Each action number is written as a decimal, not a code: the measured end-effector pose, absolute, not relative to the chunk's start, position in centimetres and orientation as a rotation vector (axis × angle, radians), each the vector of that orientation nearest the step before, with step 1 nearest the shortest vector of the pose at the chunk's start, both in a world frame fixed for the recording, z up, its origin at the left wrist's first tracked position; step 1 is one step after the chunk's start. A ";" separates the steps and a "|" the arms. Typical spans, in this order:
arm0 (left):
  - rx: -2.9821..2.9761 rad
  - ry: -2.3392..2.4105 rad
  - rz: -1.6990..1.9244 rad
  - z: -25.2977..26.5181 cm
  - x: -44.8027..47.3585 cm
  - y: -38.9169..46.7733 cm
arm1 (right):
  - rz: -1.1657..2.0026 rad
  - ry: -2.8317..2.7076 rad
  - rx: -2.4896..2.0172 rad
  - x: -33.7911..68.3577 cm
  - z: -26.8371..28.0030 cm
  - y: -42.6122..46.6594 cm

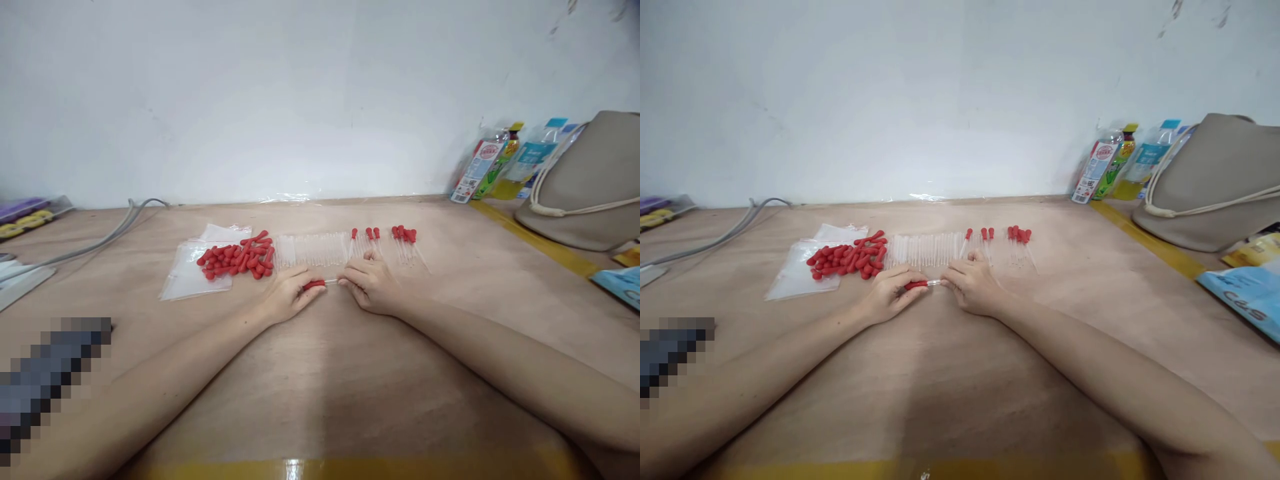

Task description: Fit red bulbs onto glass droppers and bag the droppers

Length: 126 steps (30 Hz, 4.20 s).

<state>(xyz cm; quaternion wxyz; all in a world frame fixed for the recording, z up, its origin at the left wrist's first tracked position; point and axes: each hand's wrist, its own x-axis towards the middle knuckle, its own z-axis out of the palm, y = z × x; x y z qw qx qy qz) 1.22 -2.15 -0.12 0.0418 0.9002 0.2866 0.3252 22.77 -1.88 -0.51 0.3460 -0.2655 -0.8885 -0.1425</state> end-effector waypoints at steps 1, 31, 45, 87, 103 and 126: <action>2.771 0.872 0.995 -0.2 1.2 -2.2 | -0.387 -2.302 -0.688 22.7 -0.5 -1.9; 2.917 0.823 1.002 0.0 1.3 -1.6 | -0.118 -2.281 -0.593 22.3 -1.0 -1.7; 2.889 0.741 1.000 0.1 1.2 -1.5 | -0.071 -2.270 -0.565 22.0 -1.3 -1.3; 2.760 1.217 0.991 -0.1 1.0 -1.7 | 0.012 -1.939 -2.276 29.4 2.9 5.3; 2.763 1.276 0.950 -0.2 1.0 -1.7 | 0.088 -1.792 -2.315 31.0 3.9 5.0; 2.758 1.577 1.003 -0.1 1.0 -1.9 | 0.133 -1.852 -2.106 28.2 4.1 4.0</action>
